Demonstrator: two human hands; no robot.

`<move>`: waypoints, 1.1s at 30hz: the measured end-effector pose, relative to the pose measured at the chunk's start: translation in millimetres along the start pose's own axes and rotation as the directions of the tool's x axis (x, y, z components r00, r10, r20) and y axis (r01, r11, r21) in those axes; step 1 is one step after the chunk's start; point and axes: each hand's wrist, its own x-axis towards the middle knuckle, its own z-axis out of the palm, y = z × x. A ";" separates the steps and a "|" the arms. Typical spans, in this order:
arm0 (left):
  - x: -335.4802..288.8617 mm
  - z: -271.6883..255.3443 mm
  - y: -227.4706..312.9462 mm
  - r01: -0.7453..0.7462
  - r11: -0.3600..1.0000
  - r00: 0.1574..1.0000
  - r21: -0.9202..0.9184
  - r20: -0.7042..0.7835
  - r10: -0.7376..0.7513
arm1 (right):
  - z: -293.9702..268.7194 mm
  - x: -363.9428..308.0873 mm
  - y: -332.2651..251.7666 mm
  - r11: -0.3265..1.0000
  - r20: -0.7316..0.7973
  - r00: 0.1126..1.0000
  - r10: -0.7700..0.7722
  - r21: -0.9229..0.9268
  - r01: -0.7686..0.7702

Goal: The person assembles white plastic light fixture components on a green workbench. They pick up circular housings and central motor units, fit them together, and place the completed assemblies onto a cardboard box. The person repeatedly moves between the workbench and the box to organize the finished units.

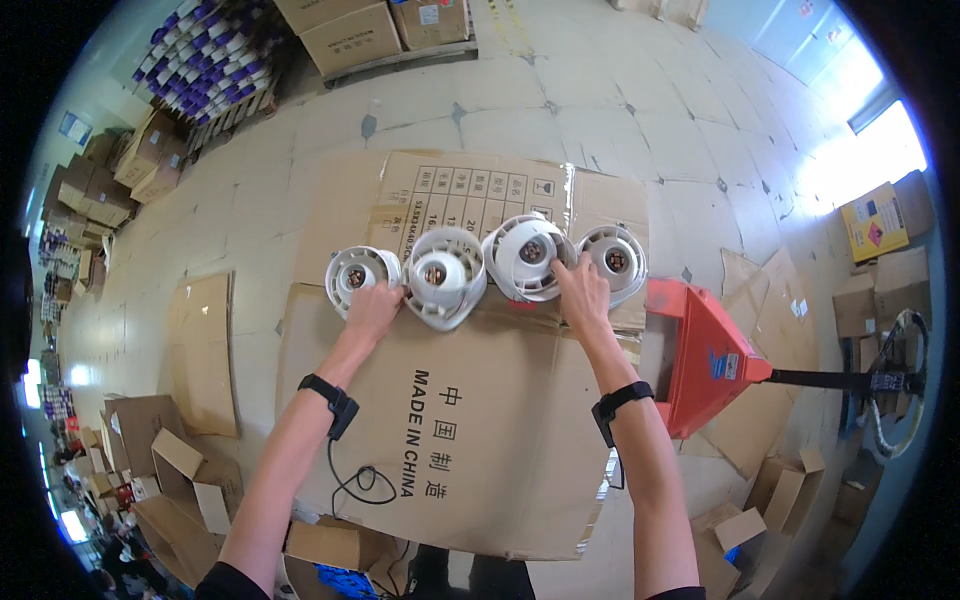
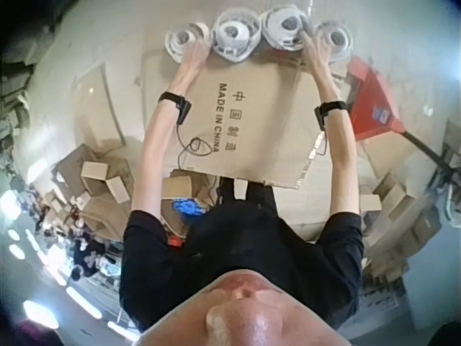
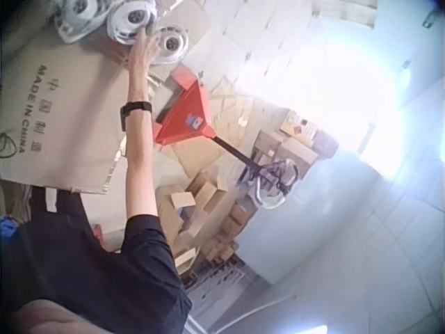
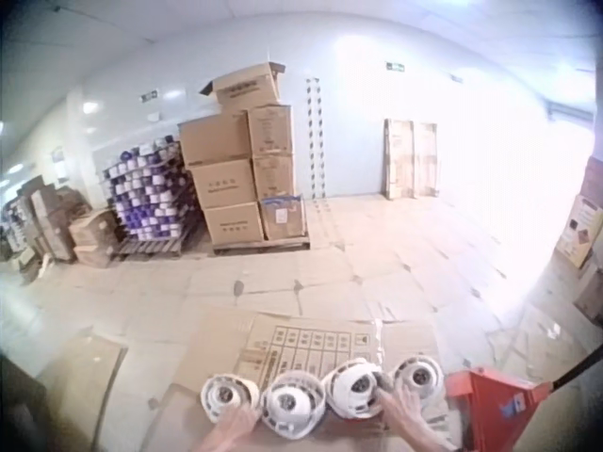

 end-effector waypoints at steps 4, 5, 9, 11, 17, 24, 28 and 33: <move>-35.2 -21.9 -7.3 -0.117 0.993 0.987 0.008 0.111 0.116 | -3.5 -12.5 12.6 0.995 -0.022 0.996 -0.091 0.047 0.092; -45.2 -23.7 -6.7 -0.140 0.990 0.984 -0.015 0.108 0.141 | -4.3 -17.8 14.9 0.991 -0.032 0.993 -0.114 0.064 0.116; -85.6 -20.7 6.4 -0.221 0.975 0.971 0.016 0.100 0.219 | -4.7 -50.3 15.7 0.971 -0.033 0.974 -0.224 0.080 0.226; -101.2 -20.8 9.8 -0.210 0.978 0.971 0.002 0.116 0.208 | -7.7 -72.1 9.7 0.956 -0.046 0.961 -0.271 0.099 0.275; -140.0 -52.6 14.0 -0.161 0.986 0.981 -0.033 0.107 0.163 | -58.5 -117.9 -23.2 0.957 0.093 0.973 -0.212 0.222 0.188; -234.6 -114.0 5.8 -0.023 1.000 0.999 -0.003 -0.028 0.023 | -118.8 -179.1 -59.9 0.946 0.100 0.968 -0.231 0.257 0.199; -317.4 -147.5 0.4 0.059 0.998 0.983 -0.037 -0.170 -0.065 | -154.8 -211.1 -92.3 0.938 0.131 0.945 -0.301 0.220 0.268; -459.7 -209.0 26.5 0.239 0.971 0.923 -0.017 -0.306 -0.233 | -192.5 -247.6 -156.1 0.858 0.086 0.868 -0.489 0.224 0.462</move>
